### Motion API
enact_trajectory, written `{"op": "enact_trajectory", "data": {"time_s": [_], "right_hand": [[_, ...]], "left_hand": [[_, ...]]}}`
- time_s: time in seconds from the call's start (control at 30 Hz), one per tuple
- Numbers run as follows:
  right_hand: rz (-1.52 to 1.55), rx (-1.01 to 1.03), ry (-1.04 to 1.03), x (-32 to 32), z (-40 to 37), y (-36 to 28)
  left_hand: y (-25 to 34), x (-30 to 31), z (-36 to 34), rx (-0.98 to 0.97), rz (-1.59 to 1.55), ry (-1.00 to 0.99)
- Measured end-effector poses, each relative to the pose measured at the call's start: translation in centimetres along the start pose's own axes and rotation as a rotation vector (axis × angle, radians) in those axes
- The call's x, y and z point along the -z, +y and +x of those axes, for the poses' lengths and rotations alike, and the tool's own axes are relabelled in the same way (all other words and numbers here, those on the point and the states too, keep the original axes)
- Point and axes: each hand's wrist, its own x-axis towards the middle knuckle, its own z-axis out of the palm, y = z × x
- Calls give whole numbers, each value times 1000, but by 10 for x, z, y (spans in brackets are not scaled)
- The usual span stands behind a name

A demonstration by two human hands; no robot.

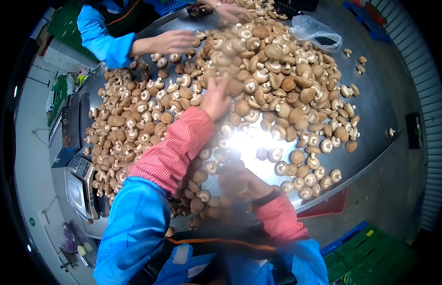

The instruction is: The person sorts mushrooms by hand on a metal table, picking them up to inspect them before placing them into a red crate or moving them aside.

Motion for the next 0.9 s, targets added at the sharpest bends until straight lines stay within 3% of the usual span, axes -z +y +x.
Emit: {"op": "enact_trajectory", "data": {"time_s": [0.27, 0.3, 0.47, 0.57, 0.6, 0.7, 0.73, 0.77, 0.83, 0.9], "right_hand": [[21, -13, 122, -14, -25, -13], [36, -3, 136, -13, -28, -12], [5, 26, 140, -3, -36, -8], [-97, 45, 131, 3, -31, -21], [-213, 104, 183, -4, -29, -30], [-777, 115, 307, 14, 12, -45], [-817, 40, 395, -3, 20, -60], [-907, 177, 450, 4, 38, -54], [-1659, 205, 589, -28, 60, -84], [-1808, -58, 528, -33, 94, -92]], "left_hand": [[-5, -10, 14, 148, 96, -64], [-5, -8, 19, 173, 104, -47], [-30, -3, 1, -193, -25, 286], [-36, 11, -26, -28, -87, 273], [-31, 19, -35, 103, -136, 226], [-11, 43, -60, 200, -248, 210], [-9, 47, -70, 150, -180, 248], [-14, 48, -80, 149, -181, 237], [-30, 49, -97, 147, -180, 215], [-30, 60, -108, 208, -155, 151]]}}
